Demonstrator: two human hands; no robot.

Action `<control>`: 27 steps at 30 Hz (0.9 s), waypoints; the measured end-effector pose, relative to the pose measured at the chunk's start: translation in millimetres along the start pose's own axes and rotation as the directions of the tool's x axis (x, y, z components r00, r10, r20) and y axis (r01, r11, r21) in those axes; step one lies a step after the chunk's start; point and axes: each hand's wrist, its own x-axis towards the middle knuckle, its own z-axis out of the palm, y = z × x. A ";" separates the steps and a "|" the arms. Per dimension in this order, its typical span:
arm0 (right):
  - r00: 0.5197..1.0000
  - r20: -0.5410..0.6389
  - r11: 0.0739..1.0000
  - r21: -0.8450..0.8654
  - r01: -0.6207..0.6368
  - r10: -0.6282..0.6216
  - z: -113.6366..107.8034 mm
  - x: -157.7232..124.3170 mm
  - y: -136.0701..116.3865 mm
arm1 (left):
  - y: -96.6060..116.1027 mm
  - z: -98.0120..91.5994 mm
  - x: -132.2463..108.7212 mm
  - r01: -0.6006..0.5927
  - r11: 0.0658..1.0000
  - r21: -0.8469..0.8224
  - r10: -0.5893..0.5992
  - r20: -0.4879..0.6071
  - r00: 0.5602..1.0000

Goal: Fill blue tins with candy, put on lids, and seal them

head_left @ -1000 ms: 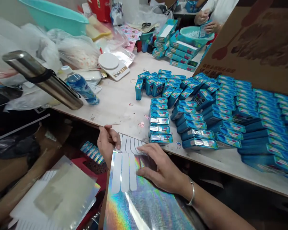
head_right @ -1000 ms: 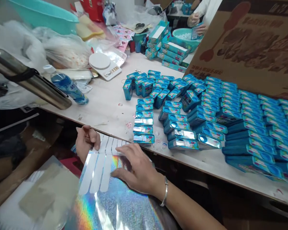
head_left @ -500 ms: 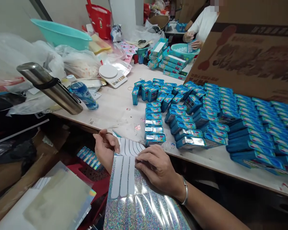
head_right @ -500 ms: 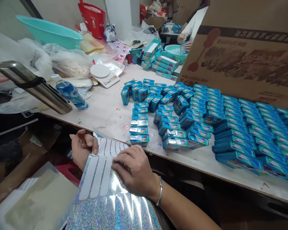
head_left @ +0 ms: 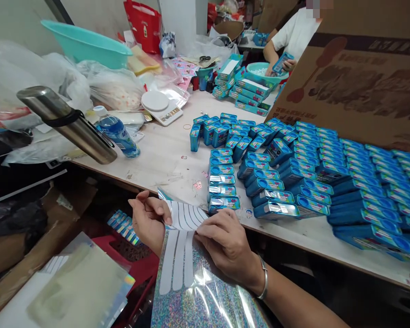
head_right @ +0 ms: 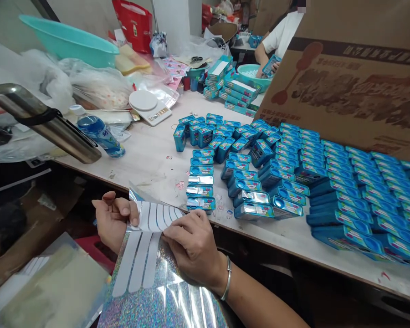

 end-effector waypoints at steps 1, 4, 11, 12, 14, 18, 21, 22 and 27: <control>1.000 0.009 1.000 -0.010 0.009 -0.009 0.1 -0.3 0.6 | -0.6 -0.4 0.4 -0.005 1.000 -0.001 0.005 -0.009 1.000; 0.999 0.024 1.000 -0.022 0.023 -0.022 0.2 0.8 1.2 | -2.5 -3.0 3.2 -0.026 1.000 0.014 0.026 0.002 1.000; 0.999 0.030 0.999 0.024 -0.034 0.033 3.9 9.0 1.2 | -3.0 -2.7 7.6 -0.026 1.000 0.018 0.025 0.020 0.999; 0.999 0.044 0.999 0.019 -0.033 0.032 4.7 9.8 1.4 | -3.1 -1.6 6.6 -0.026 0.999 0.019 0.025 0.016 1.000; 0.997 0.076 1.000 -0.003 -0.023 0.023 5.7 10.5 1.6 | -3.3 -0.2 4.9 -0.027 0.999 0.025 0.027 0.002 1.000; 0.994 0.105 0.999 -0.031 0.031 -0.027 -2.6 8.9 2.3 | -0.5 -7.1 18.5 -0.053 0.996 0.075 0.052 0.010 0.999; 0.999 0.031 1.000 0.009 -0.027 0.027 -22.0 12.0 7.3 | 8.0 -19.5 52.7 -0.212 0.925 0.316 0.203 0.060 0.977; 0.996 -0.006 0.995 0.024 -0.094 0.094 -29.7 15.6 10.7 | 11.5 -23.1 65.5 -0.284 0.862 0.419 0.270 0.095 0.958; 0.914 -0.125 0.923 0.057 -0.381 0.385 -52.8 50.6 37.2 | 16.4 -21.7 91.0 -0.327 0.651 0.685 -0.066 0.480 0.875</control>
